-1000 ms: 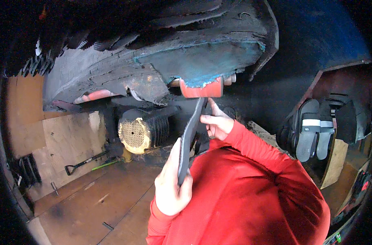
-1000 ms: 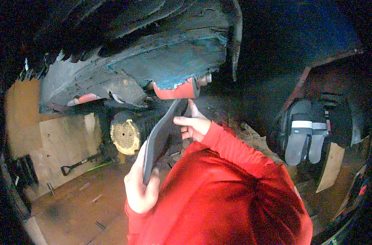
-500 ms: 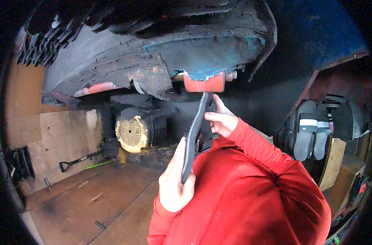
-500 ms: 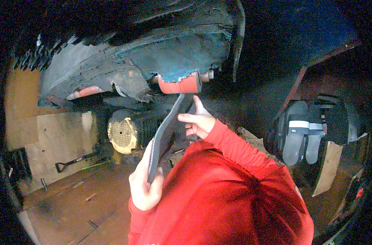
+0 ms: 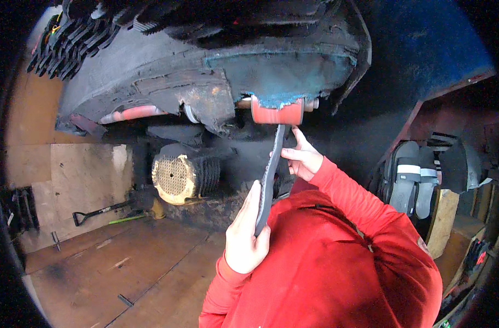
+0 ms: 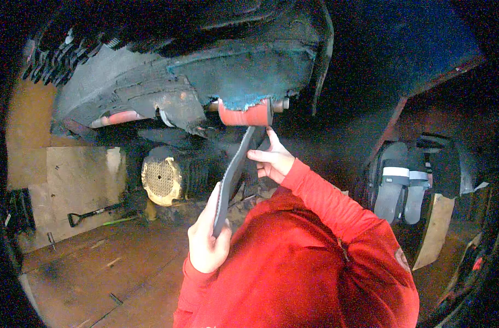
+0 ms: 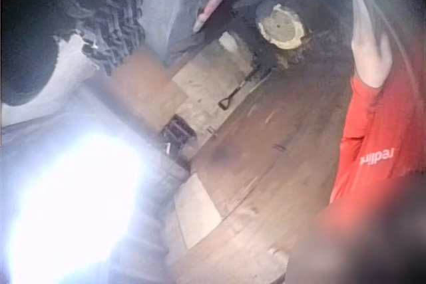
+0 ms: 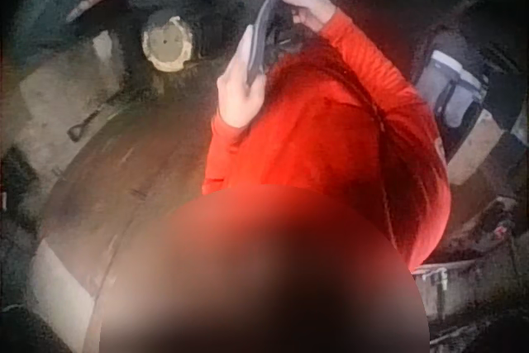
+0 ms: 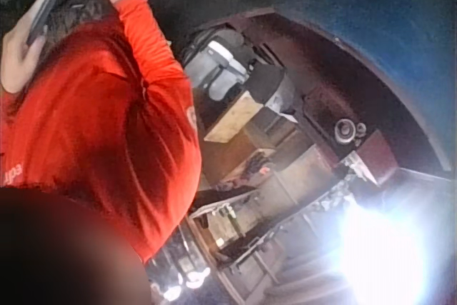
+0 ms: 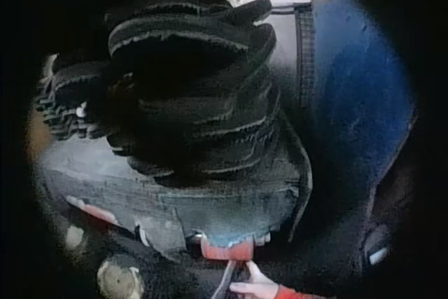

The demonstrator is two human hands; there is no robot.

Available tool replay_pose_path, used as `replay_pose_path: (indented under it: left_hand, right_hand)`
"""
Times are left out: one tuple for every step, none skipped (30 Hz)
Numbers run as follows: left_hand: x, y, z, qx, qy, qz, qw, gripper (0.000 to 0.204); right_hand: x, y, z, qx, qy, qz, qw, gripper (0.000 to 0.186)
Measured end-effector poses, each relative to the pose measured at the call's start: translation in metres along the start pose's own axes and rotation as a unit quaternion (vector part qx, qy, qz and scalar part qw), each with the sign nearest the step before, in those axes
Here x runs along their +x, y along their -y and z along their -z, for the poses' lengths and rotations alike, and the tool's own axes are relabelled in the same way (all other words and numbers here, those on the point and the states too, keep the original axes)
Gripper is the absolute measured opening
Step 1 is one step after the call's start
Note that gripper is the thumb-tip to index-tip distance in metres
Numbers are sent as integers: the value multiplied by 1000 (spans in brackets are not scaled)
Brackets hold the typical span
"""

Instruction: The person repeatedly presses the soles of black sandals against a rotating red grinding wheel to smooth or shape them. After several passes, the person stacks the finished sandals on a nearby surface and continues with additional sandals.

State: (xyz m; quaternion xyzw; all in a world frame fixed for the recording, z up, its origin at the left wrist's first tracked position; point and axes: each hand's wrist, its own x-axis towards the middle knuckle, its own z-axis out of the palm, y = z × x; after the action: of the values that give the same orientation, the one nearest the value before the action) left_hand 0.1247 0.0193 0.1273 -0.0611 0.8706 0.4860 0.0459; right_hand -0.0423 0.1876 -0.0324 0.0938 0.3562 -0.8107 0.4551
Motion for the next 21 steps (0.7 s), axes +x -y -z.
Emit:
replay_pose_path:
  left_hand:
    - [-10,4,-1,7,5,24,1000,75]
    - [-20,10,-3,7,-4,0,1000,76]
    - [-30,20,-7,8,-7,-1,1000,76]
    - [-41,31,-11,9,-10,-1,1000,76]
    - [-49,47,-16,4,-17,56,998,77]
    - [-53,69,-24,-27,-14,87,996,77]
    - [-56,90,-30,-52,-17,117,992,77]
    - [-59,107,-38,-17,-12,106,994,75]
    - [-61,119,-44,-60,5,117,991,71]
    - [-56,130,-47,-103,19,99,990,69]
    - [-45,136,-53,-148,47,93,983,68]
    - [-34,138,-52,-132,43,45,989,68]
    - [-13,137,-49,-120,45,-13,992,69]
    - [13,134,-51,-185,23,-21,982,68]
    - [44,131,-53,-213,45,21,976,67]
    - [69,126,-56,-304,45,32,951,68]
    - [94,122,-56,-344,55,45,936,69]
    - [113,118,-59,-349,68,65,932,70]
    - [128,114,-60,-378,72,32,922,71]
    - [132,109,-60,-357,75,60,929,72]
    - [137,105,-61,-343,77,69,934,74]
  right_hand:
    - [-4,0,-2,9,18,-1,1000,107]
    - [-9,-1,-4,-9,10,-9,1000,111]
    - [-12,-3,-6,-16,18,-10,1000,116]
    - [-14,-6,-8,-23,26,-11,999,120]
    - [-16,-10,-10,-51,20,21,998,123]
    - [-15,-17,-14,-78,16,52,995,127]
    - [-15,-25,-18,-103,13,82,991,130]
    - [-13,-31,-21,-119,14,99,988,136]
    - [-10,-37,-24,-150,4,114,982,136]
    - [-9,-41,-26,-179,-3,135,974,137]
    - [-8,-45,-27,-212,-3,153,965,138]
    - [-6,-45,-25,-213,-10,133,968,141]
    - [-5,-45,-24,-210,7,130,969,139]
    - [-4,-43,-22,-206,19,125,970,138]
    - [-4,-41,-20,-202,33,120,971,136]
    - [-2,-39,-19,-156,65,145,975,133]
    - [0,-37,-18,-152,65,139,976,132]
    - [0,-36,-17,-149,65,133,978,131]
    - [3,-33,-16,-139,80,158,974,130]
    - [3,-32,-15,-123,56,139,981,126]
    - [4,-30,-14,-165,30,116,979,108]
